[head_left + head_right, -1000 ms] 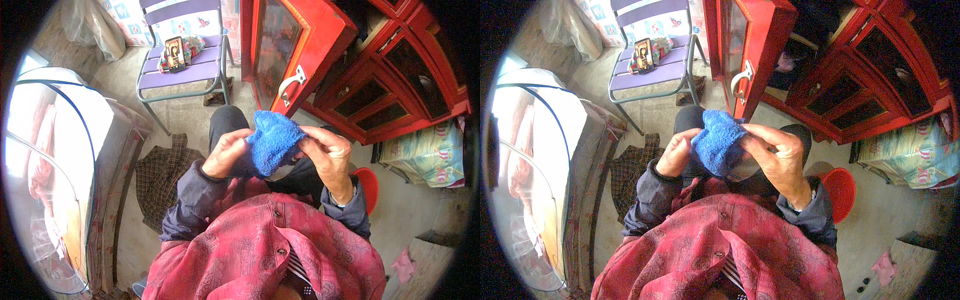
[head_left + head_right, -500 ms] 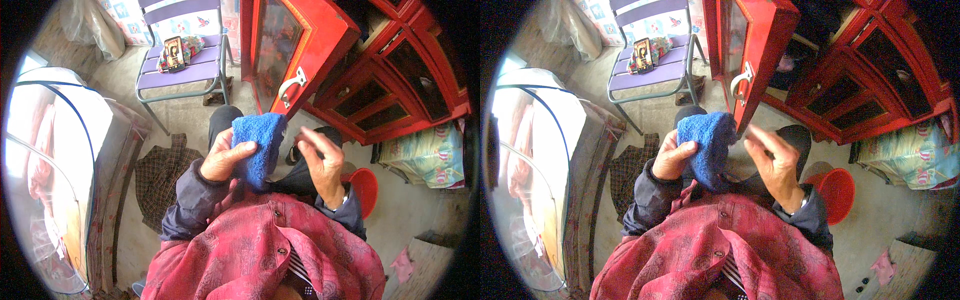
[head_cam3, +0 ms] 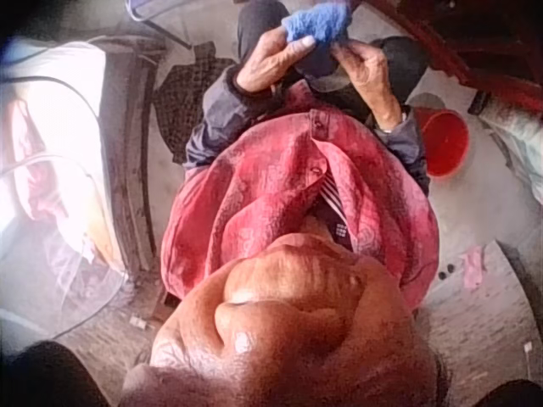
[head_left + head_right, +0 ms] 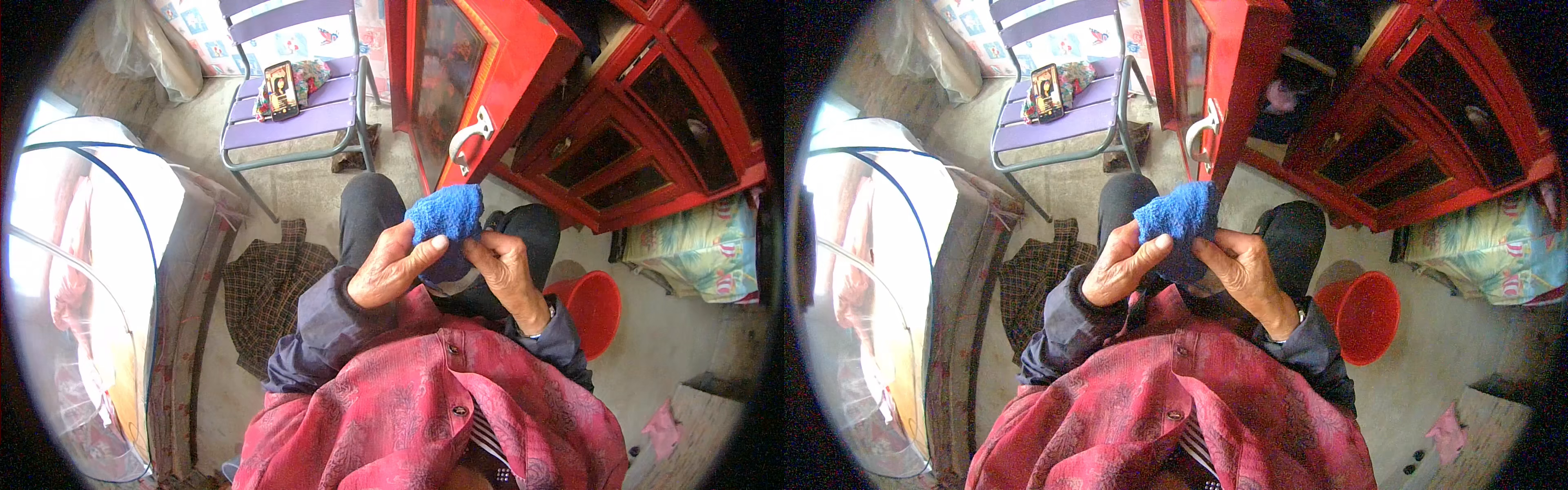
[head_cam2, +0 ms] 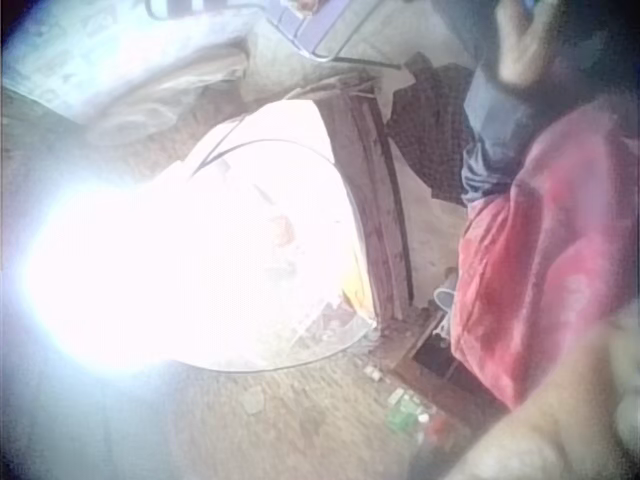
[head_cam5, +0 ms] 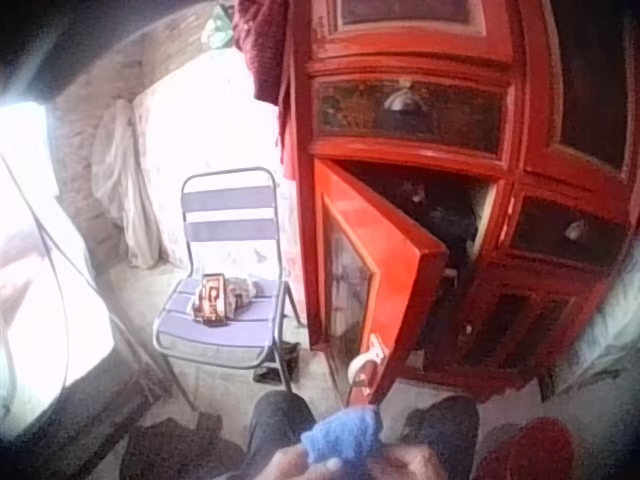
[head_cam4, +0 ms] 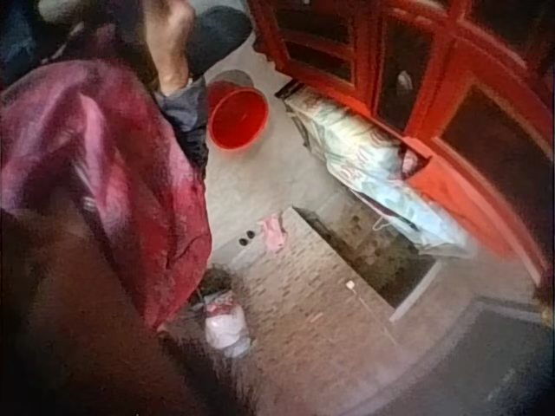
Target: The person cleans a red wooden cabinet by wiping its frame, panels, and door with a cloth.
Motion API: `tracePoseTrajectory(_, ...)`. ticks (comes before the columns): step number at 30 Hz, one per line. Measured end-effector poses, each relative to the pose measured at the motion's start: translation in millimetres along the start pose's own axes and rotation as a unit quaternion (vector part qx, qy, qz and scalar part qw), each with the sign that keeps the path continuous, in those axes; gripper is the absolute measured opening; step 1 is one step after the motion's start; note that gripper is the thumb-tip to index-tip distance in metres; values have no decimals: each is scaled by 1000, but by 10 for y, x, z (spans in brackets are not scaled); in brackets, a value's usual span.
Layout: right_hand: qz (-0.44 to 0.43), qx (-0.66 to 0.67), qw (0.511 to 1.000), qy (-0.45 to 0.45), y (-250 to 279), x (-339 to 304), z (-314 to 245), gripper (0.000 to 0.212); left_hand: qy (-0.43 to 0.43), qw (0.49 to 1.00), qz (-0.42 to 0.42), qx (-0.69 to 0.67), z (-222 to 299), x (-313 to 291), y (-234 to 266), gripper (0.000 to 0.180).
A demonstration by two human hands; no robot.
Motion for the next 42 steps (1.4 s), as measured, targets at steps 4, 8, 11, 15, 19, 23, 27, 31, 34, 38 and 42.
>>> tracePoseTrajectory(4,30,23,999,-11,-15,-20,-88,33,12,998,12,67,40,-37,45,46)
tracePoseTrajectory(8,55,-40,998,19,72,-51,-141,26,-70,974,43,211,222,-34,16,36)
tracePoseTrajectory(11,85,-68,993,43,145,-77,-305,23,-42,980,87,175,319,-93,63,31)
tracePoseTrajectory(15,122,-97,982,104,230,-120,-526,24,-41,994,104,-17,354,-133,29,25)
tracePoseTrajectory(19,116,-140,978,106,223,-93,-439,29,-61,985,85,-134,296,-47,134,24)
tracePoseTrajectory(23,114,-64,991,27,308,-165,-307,29,-108,971,157,-142,451,-130,256,18)
tracePoseTrajectory(27,135,-25,990,33,451,-230,-401,28,-120,981,134,-76,683,-177,207,18)
tracePoseTrajectory(31,155,-36,986,46,600,-302,-582,21,-106,984,129,-58,747,-168,174,19)
tracePoseTrajectory(34,161,-51,983,70,638,-343,-700,17,-96,983,142,-69,717,-136,176,25)
tracePoseTrajectory(38,158,-54,985,42,672,-347,-732,40,-87,983,153,-48,664,-134,229,53)
tracePoseTrajectory(42,151,-9,988,23,666,-351,-703,36,-87,986,118,-82,681,-169,183,77)
Point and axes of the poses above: each hand's wrist, its own x-axis towards the middle knuckle, its own y-axis out of the back of the hand, z = x × y, the point moved 5 cm from there along x, towards the middle knuckle, and after that the axes turned 11 degrees about -x, right-handed, at the moved point
